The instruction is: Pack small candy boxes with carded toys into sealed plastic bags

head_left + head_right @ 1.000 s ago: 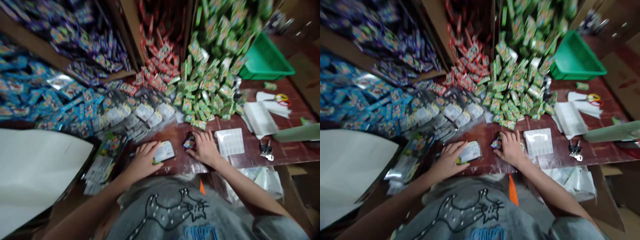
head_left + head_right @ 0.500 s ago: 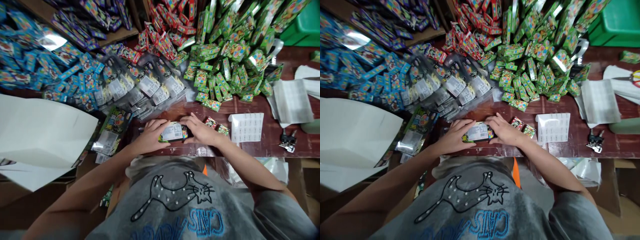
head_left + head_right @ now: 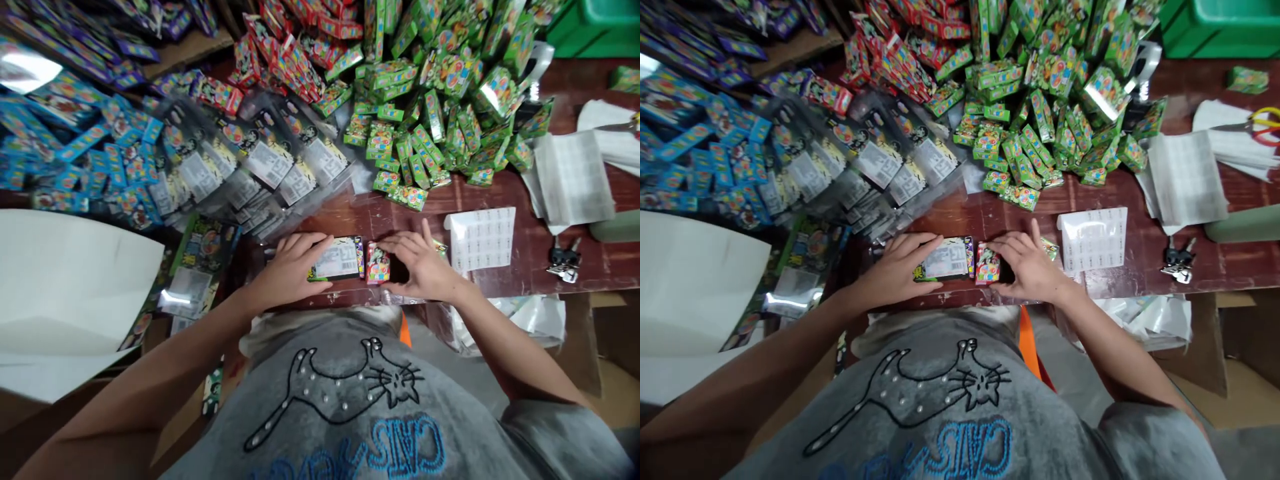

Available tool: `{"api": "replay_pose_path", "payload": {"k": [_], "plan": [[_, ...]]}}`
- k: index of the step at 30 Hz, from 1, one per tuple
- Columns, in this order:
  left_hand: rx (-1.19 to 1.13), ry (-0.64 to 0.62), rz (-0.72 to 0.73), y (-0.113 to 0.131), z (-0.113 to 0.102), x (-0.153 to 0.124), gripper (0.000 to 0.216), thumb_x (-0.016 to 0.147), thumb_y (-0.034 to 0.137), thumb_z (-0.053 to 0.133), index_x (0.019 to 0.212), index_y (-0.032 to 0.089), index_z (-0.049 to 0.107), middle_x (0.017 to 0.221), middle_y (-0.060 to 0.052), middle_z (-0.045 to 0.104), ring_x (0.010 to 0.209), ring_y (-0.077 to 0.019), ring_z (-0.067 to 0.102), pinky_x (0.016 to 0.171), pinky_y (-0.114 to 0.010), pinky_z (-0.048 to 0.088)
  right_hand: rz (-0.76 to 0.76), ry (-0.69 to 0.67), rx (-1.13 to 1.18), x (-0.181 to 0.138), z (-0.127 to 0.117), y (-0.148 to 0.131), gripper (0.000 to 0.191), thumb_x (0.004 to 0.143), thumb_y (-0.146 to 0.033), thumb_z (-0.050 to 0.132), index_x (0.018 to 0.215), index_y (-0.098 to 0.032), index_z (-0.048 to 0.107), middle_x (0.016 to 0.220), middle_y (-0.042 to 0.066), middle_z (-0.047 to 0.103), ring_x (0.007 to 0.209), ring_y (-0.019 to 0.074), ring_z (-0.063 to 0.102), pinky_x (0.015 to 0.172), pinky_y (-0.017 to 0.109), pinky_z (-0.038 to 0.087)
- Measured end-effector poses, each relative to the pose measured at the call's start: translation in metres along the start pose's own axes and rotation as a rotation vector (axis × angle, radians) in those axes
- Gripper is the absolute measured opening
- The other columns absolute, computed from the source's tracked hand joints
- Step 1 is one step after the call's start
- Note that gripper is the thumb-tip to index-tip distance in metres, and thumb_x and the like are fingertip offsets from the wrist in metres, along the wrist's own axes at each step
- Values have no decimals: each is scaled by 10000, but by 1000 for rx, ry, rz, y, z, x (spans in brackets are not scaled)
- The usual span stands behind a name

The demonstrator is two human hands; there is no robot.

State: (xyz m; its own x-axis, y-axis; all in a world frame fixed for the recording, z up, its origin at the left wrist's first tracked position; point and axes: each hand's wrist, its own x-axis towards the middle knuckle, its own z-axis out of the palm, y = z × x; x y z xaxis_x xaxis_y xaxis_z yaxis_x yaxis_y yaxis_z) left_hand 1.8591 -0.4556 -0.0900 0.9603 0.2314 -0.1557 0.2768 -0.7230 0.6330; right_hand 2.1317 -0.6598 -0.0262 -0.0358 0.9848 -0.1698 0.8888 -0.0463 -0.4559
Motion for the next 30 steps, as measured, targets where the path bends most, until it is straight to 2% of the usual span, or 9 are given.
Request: {"api": "replay_pose_path", "payload": {"k": [4, 9, 12, 14, 16, 18, 21, 26, 30], "plan": [[-35, -67, 54, -3, -6, 2, 841, 879, 412, 771, 1629, 200, 453, 1559, -160, 542, 1424, -365, 480, 1223, -515, 365, -156, -111, 79, 27, 0, 8, 711, 909, -519, 775, 1528, -231, 577, 1493, 109, 675, 1441, 339, 557, 1329, 751, -17], [-46, -12, 16, 0, 0, 4, 860, 872, 411, 783, 1629, 193, 439, 1566, -169, 524, 1430, -370, 470, 1239, -525, 360, -129, -90, 1, 46, 16, 3, 813, 927, -653, 740, 1572, -197, 548, 1499, 140, 677, 1444, 349, 568, 1349, 725, 29], [-18, 42, -20, 4, 4, 4, 872, 872, 403, 786, 1629, 163, 427, 1541, -189, 535, 1413, -387, 485, 1226, -543, 376, -67, -47, -81, 33, 17, -6, 988, 953, -766, 610, 1678, -139, 370, 1642, 214, 530, 1528, 377, 489, 1339, 739, 33], [1, 43, -38, 5, 4, 4, 871, 877, 416, 776, 1633, 171, 420, 1525, -187, 545, 1399, -401, 496, 1211, -565, 388, 31, -10, -173, 11, 4, -8, 1130, 925, -852, 543, 1719, -107, 240, 1731, 266, 365, 1603, 430, 364, 1310, 783, 20], [18, 35, -39, 6, 3, 4, 866, 882, 430, 766, 1634, 176, 419, 1520, -186, 547, 1391, -411, 502, 1201, -582, 393, 188, 27, -291, -19, -16, -5, 1191, 899, -887, 537, 1723, -94, 201, 1725, 302, 349, 1613, 496, 299, 1265, 837, -21], [29, 33, -23, 6, 1, 6, 860, 884, 433, 764, 1627, 159, 428, 1513, -194, 552, 1381, -413, 509, 1192, -579, 400, 283, 15, -367, -43, -33, -1, 1068, 942, -798, 578, 1694, -103, 274, 1630, 298, 494, 1560, 518, 367, 1231, 866, -53], [35, 34, 11, 9, 1, 11, 852, 875, 423, 782, 1609, 138, 456, 1503, -199, 562, 1361, -405, 518, 1179, -555, 413, 201, -25, -296, -51, -38, 5, 786, 972, -624, 658, 1554, -130, 472, 1442, 230, 667, 1423, 450, 533, 1263, 823, -62], [-9, 33, 88, 10, 7, 16, 905, 845, 400, 826, 1631, 176, 435, 1543, -175, 545, 1374, -387, 509, 1197, -533, 395, -59, -46, -57, 2, -18, 5, 670, 927, -519, 755, 1478, -200, 544, 1423, 145, 694, 1389, 375, 564, 1320, 733, -76], [-27, 70, 82, 8, 11, 14, 938, 847, 410, 835, 1649, 176, 410, 1542, -178, 544, 1372, -377, 511, 1197, -519, 397, -98, -66, -39, 21, -10, 15, 700, 915, -471, 775, 1523, -219, 533, 1473, 148, 660, 1362, 384, 576, 1320, 759, -7]]}}
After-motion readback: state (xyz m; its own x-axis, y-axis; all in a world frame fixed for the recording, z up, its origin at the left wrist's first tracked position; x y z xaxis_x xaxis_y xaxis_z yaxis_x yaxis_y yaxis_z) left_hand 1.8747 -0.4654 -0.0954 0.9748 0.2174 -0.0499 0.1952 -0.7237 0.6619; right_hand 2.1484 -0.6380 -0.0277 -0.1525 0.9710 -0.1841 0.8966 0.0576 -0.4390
